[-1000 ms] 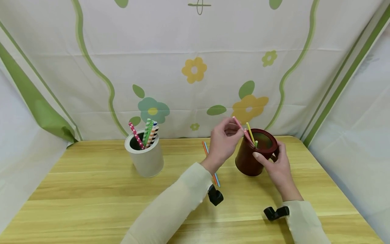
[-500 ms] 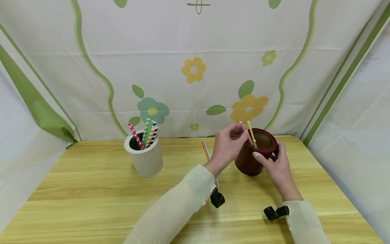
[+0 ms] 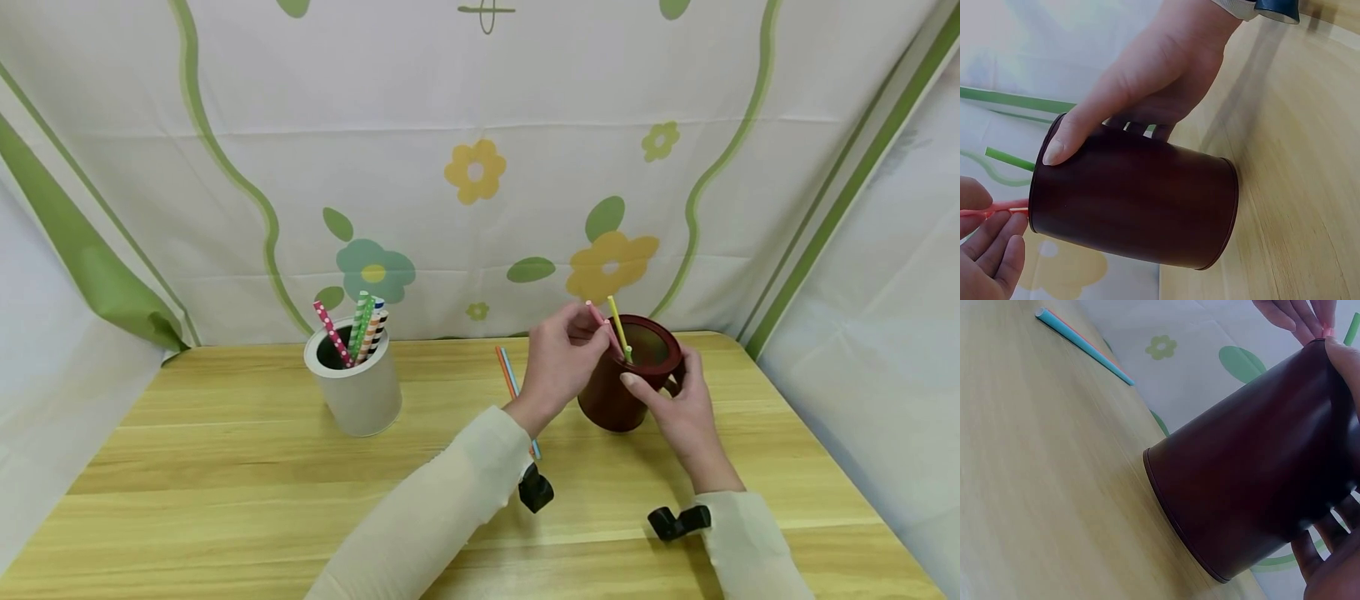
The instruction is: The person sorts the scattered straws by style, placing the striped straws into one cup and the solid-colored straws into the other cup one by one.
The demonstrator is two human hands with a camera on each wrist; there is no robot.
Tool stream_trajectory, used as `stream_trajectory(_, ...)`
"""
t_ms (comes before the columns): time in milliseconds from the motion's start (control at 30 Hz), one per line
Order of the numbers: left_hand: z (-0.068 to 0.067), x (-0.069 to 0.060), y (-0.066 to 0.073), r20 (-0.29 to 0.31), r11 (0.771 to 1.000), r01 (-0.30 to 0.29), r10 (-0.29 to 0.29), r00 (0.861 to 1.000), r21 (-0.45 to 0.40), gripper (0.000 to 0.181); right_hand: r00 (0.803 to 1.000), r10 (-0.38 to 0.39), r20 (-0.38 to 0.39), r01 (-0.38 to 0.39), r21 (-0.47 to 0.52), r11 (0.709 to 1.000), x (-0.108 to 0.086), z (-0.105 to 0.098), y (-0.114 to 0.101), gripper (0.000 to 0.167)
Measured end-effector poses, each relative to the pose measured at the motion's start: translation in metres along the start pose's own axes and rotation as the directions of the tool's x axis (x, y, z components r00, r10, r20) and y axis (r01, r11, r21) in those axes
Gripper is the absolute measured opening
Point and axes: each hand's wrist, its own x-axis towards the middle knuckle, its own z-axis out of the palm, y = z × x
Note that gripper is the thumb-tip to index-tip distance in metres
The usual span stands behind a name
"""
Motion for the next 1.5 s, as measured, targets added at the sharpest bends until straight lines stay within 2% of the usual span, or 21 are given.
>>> stream_trajectory(200, 0.0014, 0.0, -0.0008, -0.007, 0.999, -0.019, 0.019, 1.0, 0.035, 0.002, 1.0, 0.009, 0.0, -0.009, -0.008, 1.0, 0.0, 0.0006, -0.0003, 0.07)
stream_trajectory(400, 0.0013, 0.0003, -0.0007, -0.021, 0.996, -0.035, 0.037, 0.999, 0.078, 0.009, 1.0, 0.012, 0.002, -0.012, -0.01, 1.0, 0.0005, 0.0012, -0.0005, 0.069)
stream_trajectory(533, 0.0007, 0.0008, -0.0011, -0.022, 0.995, -0.041, 0.043, 0.999, 0.095, 0.006, 1.0, 0.01, 0.001, -0.01, -0.011, 1.0, 0.0008, 0.0015, -0.0008, 0.068)
stream_trajectory(667, -0.0013, 0.0007, -0.0004, -0.02, 0.994, -0.015, 0.018, 1.0, 0.11, 0.001, 1.0, 0.013, 0.001, -0.013, -0.013, 1.0, 0.0007, 0.0016, -0.0009, 0.069)
stream_trajectory(900, -0.0007, -0.0004, -0.0016, 0.01, 0.992, 0.036, -0.037, 0.999, 0.121, 0.004, 1.0, 0.021, 0.0, -0.021, -0.023, 1.0, 0.0002, 0.0006, -0.0005, 0.071)
stream_trajectory(1233, 0.0047, 0.001, -0.0061, 0.023, 0.961, 0.078, -0.087, 0.996, 0.266, 0.006, 1.0, 0.018, 0.009, -0.018, -0.007, 1.0, 0.0007, 0.0006, -0.0002, 0.07)
stream_trajectory(1400, 0.0055, 0.0013, -0.0079, 0.024, 0.959, 0.094, -0.104, 0.994, 0.266, 0.005, 1.0, 0.013, 0.006, -0.013, 0.0, 1.0, 0.0001, 0.0011, 0.0002, 0.069)
stream_trajectory(1500, 0.0046, 0.0016, -0.0089, 0.032, 0.966, 0.104, -0.115, 0.993, 0.236, 0.005, 1.0, 0.008, 0.003, -0.008, 0.0, 1.0, -0.0004, 0.0014, 0.0006, 0.069)
